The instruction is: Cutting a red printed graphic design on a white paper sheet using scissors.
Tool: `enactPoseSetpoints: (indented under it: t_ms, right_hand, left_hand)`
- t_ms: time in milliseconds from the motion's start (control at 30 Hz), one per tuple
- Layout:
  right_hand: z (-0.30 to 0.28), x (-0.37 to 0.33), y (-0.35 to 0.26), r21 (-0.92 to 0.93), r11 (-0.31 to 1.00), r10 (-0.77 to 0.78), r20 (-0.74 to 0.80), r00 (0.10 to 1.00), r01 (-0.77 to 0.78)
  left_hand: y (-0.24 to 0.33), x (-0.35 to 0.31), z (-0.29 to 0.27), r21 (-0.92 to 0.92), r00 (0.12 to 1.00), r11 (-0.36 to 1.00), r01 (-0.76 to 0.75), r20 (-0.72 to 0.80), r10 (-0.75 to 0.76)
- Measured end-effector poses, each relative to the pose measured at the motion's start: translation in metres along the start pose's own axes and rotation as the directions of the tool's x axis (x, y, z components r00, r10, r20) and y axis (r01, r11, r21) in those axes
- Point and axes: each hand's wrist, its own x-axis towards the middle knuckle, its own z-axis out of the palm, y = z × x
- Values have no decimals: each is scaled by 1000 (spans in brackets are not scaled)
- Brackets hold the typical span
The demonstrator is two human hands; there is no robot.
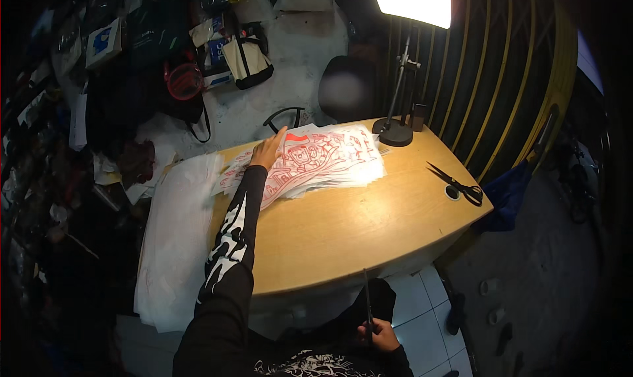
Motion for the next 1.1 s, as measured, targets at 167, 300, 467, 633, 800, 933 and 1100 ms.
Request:
enactPoseSetpoints:
  t_ms: [167, 300, 467, 633, 800, 933, 1100]
  right_hand:
    - [-5, 1, 19, -19, 993, 111, -93, 989, -113]
    - [-9, 6, 30, 13, 994, 111, -29, 993, -110]
    - [10, 3, 3, 101, 992, 84, -53, 995, -79]
    - [18, -6, -17, 83, 996, 48, -70, 996, -42]
    - [4, -5, 17, 28, 999, 46, -137, 989, -43]
    - [-15, 1, 57, -113, 987, -135, -227, 964, 112]
    - [-23, -4, 56, -585, 811, -246, -362, 899, -14]
  left_hand:
    - [9, 8, -1, 61, 998, 997, -57, 16, 56]
    - [-5, 14, 18, 94, 992, 990, -110, -59, 115]
    - [-2, 28, 31, 171, 960, 962, -215, -144, 240]
    - [17, 30, 25, 243, 949, 936, -255, -124, 291]
    - [54, 7, 24, 186, 981, 977, -106, -138, 133]
    - [79, -52, -6, 13, 991, 991, -132, 4, 132]
    - [138, -161, -46, -567, 897, 804, -177, 243, 369]
